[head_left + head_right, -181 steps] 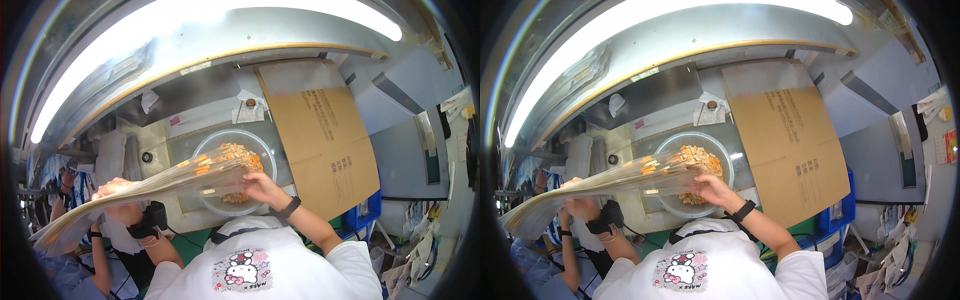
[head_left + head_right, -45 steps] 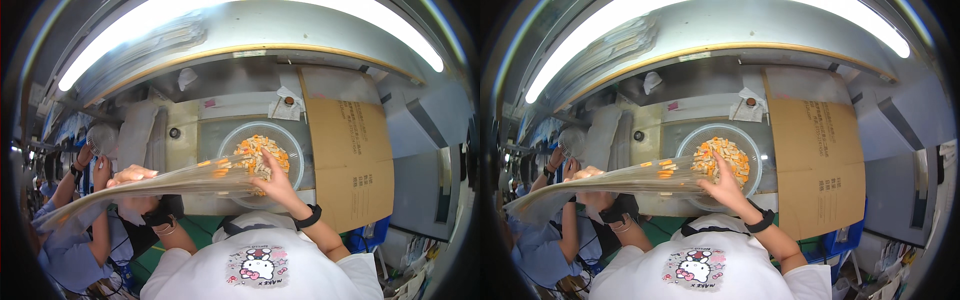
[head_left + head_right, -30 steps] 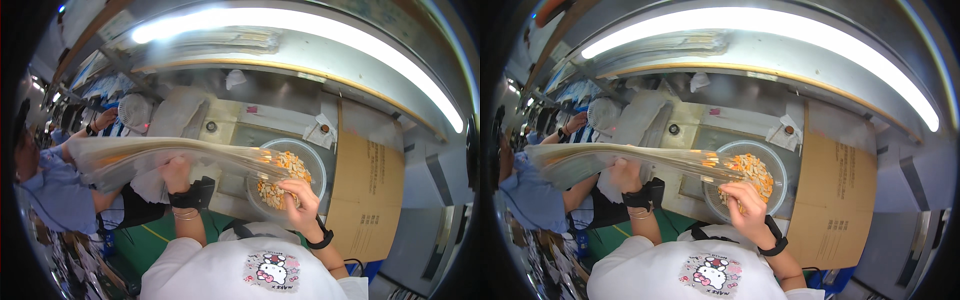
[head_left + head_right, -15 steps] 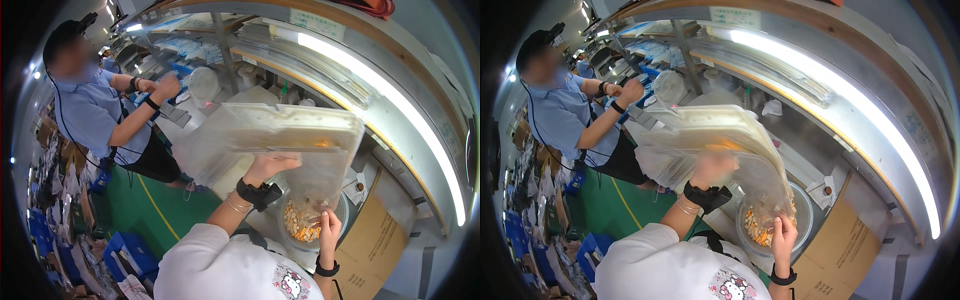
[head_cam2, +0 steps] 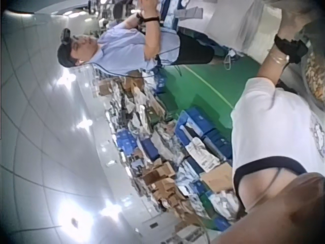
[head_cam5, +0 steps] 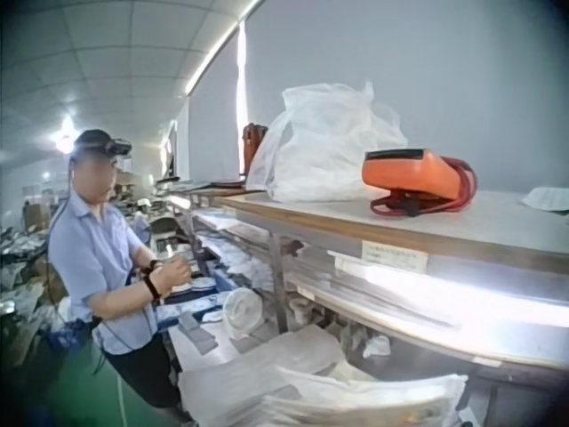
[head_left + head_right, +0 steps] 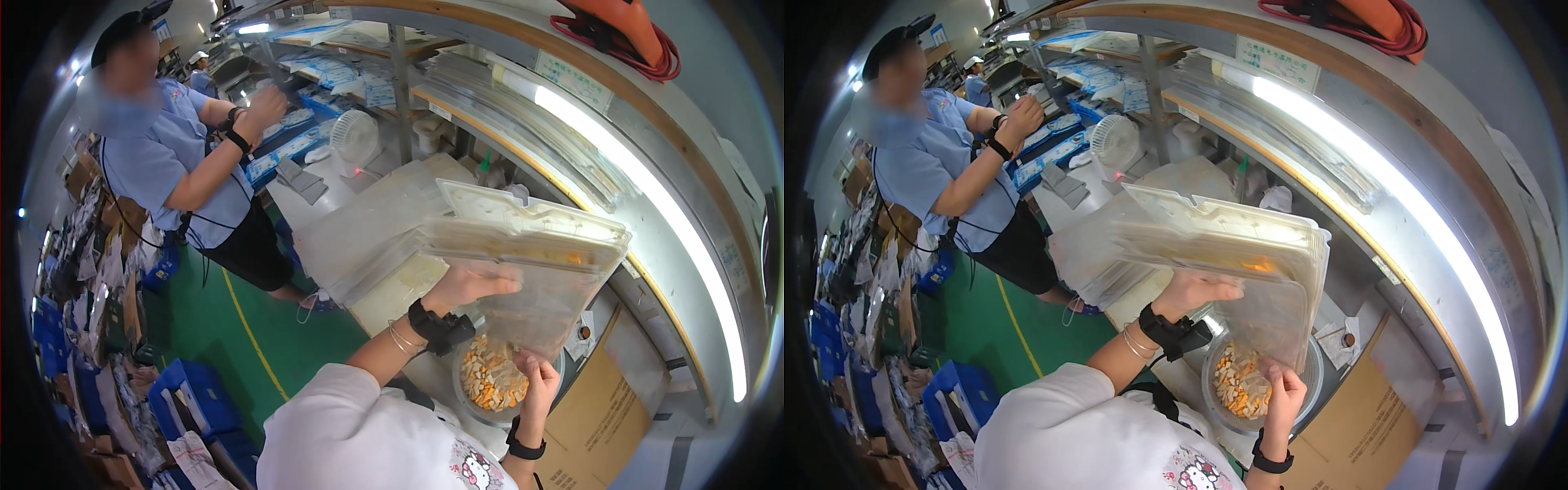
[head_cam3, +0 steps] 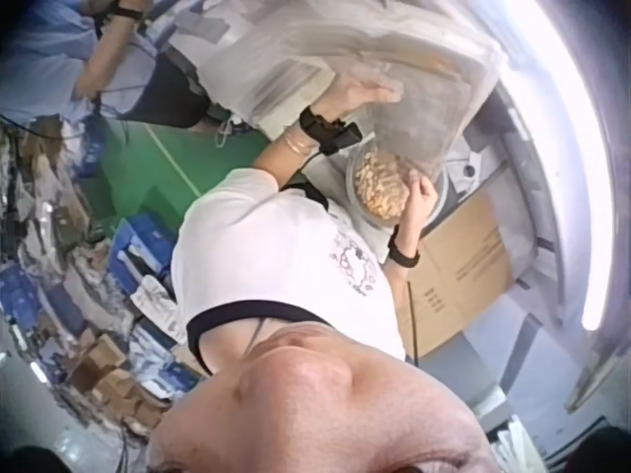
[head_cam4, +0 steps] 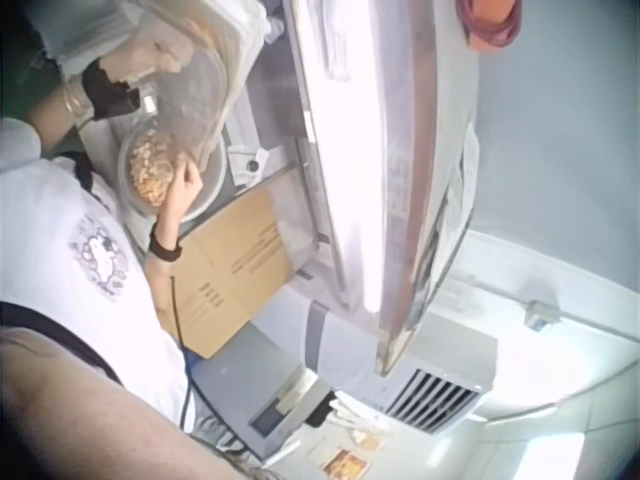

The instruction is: The recorder is handling and sorting small electronic or mechanical components from a bowl into plastic sleeves.

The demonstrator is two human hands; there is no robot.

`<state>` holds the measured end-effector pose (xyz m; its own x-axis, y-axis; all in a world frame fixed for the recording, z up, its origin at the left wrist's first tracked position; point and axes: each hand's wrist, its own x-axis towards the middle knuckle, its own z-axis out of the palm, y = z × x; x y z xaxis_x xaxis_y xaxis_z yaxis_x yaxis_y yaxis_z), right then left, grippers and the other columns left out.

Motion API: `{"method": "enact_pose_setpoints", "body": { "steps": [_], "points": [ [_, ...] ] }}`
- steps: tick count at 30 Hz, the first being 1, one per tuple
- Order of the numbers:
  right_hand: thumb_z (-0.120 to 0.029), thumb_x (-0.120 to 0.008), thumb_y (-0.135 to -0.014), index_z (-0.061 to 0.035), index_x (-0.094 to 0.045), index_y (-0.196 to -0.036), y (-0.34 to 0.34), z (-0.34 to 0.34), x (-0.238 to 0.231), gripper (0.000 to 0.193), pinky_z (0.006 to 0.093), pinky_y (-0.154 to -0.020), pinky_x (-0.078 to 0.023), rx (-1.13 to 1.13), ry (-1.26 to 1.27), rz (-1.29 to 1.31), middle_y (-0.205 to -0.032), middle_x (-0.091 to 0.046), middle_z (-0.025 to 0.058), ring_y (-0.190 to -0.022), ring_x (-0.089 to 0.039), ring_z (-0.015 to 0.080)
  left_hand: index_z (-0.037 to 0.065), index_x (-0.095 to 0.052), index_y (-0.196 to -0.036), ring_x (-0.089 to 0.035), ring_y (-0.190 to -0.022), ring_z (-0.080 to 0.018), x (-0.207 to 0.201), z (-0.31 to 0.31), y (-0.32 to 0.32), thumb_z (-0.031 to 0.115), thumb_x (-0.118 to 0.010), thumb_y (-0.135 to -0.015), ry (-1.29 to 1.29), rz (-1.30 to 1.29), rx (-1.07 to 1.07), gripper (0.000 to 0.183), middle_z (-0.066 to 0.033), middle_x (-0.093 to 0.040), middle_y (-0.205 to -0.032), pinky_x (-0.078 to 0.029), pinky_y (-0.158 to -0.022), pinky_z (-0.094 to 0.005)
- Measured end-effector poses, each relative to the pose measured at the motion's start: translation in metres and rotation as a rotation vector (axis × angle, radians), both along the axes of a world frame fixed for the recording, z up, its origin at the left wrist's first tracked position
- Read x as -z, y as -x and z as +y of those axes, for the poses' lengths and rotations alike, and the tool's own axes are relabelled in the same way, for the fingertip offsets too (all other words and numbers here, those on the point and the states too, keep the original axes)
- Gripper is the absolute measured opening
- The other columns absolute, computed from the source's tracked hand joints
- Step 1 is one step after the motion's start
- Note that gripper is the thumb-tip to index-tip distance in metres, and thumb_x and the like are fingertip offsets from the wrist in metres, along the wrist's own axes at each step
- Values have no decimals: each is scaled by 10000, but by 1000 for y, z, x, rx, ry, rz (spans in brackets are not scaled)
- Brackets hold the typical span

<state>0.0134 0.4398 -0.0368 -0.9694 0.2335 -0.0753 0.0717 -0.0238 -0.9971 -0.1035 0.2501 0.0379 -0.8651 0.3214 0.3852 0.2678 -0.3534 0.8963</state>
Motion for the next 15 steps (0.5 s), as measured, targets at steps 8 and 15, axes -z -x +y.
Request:
{"method": "enact_pose_setpoints", "body": {
  "steps": [8, 15],
  "points": [
    [-136, -482, -734, 40, -527, -910, -2, 9, 21, 253, 293, -746, -387, -44, 201, -297, -886, -555, 118, -829, -521, 192, 5, -603, -769, -514, -726, -88, -1, -7, -3, 68, -617, -657, -52, -2, -19, 129, -20, -582, -757, -398, -673, -213],
    [-185, -461, -717, -48, -448, -992, -8, 32, 54, 307, 369, -779, -377, 159, 870, -139, -998, -490, 89, -935, -456, 231, -9, -597, -762, -513, -626, -84, 3, -16, 0, 52, -617, -643, -95, -49, -103, 135, -32, -576, -699, -410, -566, -200]
  ]
}}
